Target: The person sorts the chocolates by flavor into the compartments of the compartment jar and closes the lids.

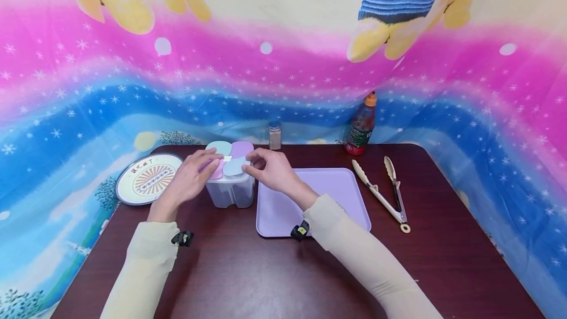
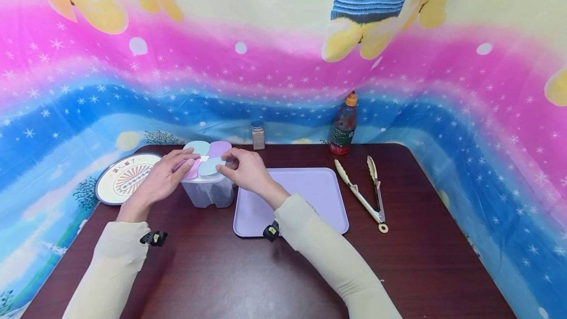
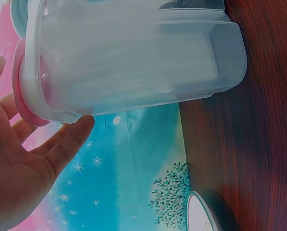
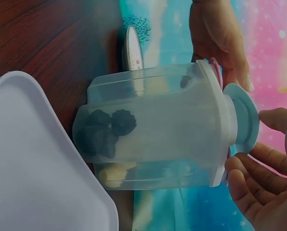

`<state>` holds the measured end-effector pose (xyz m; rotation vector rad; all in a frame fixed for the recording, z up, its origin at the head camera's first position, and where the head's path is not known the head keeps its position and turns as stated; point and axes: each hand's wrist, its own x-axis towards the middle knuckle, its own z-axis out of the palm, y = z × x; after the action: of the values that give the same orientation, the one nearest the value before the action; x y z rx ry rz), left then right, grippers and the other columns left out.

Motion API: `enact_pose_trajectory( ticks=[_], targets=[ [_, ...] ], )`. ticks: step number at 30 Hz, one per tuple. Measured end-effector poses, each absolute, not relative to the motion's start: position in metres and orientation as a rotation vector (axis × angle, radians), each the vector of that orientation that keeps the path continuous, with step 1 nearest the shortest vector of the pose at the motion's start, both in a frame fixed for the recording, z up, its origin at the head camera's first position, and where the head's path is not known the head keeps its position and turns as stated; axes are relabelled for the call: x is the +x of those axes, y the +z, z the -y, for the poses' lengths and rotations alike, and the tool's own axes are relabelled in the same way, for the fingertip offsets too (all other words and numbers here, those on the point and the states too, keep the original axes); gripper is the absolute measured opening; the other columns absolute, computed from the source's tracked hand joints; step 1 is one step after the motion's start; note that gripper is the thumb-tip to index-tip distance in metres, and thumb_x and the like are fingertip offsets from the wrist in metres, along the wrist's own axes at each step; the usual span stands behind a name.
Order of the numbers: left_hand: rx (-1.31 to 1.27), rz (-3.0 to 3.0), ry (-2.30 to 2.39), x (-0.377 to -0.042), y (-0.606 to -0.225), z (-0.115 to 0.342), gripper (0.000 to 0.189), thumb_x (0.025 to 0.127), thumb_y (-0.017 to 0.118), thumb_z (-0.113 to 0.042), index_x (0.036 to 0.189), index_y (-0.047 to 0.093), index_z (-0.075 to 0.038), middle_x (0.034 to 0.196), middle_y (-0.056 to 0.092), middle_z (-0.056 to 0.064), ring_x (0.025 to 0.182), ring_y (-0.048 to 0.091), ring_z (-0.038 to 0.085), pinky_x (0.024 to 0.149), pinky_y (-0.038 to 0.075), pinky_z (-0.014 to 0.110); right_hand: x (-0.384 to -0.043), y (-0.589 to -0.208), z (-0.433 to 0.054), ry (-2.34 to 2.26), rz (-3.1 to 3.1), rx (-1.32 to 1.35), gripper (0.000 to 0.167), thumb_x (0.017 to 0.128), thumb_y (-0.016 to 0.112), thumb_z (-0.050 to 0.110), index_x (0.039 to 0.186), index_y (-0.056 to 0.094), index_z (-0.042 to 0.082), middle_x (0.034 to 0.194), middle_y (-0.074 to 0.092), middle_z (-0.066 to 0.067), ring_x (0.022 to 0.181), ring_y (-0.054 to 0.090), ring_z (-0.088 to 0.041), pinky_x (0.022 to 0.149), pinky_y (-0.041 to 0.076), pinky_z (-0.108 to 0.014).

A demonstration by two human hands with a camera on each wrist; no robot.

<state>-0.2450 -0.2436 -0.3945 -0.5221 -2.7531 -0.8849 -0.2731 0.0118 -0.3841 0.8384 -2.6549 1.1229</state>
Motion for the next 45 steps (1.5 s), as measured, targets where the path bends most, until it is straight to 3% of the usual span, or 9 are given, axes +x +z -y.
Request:
enact_pose_trajectory(
  ticks=[7, 14, 28, 45],
  targets=[
    [-0.528, 2.753, -0.879, -0.245, -0.394, 0.243, 0.047, 0.107, 0.041, -0.040, 0.137, 0.060, -0.010, 0.154, 0.045, 0.017, 0.143, 0.036, 0.044, 0.116, 0.027, 0.062, -0.271, -0.388, -0.010, 1.011, 2.653, 0.871, 0.033, 0.088, 0.076, 0.035, 0.115, 0.074, 0.015, 0.094, 0.074, 0.001, 0.086, 0.071, -0.014, 0.075, 0.054, -0.024],
    [-0.521, 2.762, -0.875, -0.245, -0.395, 0.243, 0.047, 0.106, 0.041, -0.040, 0.137, 0.060, -0.011, 0.154, 0.045, 0.016, 0.144, 0.035, 0.044, 0.116, 0.027, 0.063, -0.270, -0.390, -0.009, 0.934, 2.639, 0.856, 0.036, 0.087, 0.076, 0.037, 0.118, 0.076, 0.017, 0.103, 0.076, 0.001, 0.085, 0.072, -0.011, 0.076, 0.053, -0.026],
    [-0.525, 2.765, -0.873, -0.242, -0.393, 0.242, 0.045, 0.107, 0.041, -0.038, 0.138, 0.060, -0.010, 0.155, 0.044, 0.018, 0.143, 0.035, 0.045, 0.116, 0.026, 0.063, -0.261, -0.393, -0.009, 0.848, 2.684, 0.766, 0.041, 0.089, 0.073, 0.044, 0.124, 0.072, 0.023, 0.124, 0.072, 0.004, 0.118, 0.066, -0.019, 0.097, 0.053, -0.037],
    [-0.532, 2.742, -0.879, -0.243, -0.393, 0.241, 0.043, 0.106, 0.043, -0.035, 0.136, 0.061, -0.009, 0.153, 0.046, 0.019, 0.141, 0.037, 0.046, 0.115, 0.027, 0.063, -0.257, -0.399, -0.009, 0.825, 2.649, 0.718, 0.041, 0.089, 0.072, 0.046, 0.124, 0.072, 0.026, 0.126, 0.071, 0.008, 0.112, 0.067, -0.019, 0.089, 0.055, -0.037]
  ],
)
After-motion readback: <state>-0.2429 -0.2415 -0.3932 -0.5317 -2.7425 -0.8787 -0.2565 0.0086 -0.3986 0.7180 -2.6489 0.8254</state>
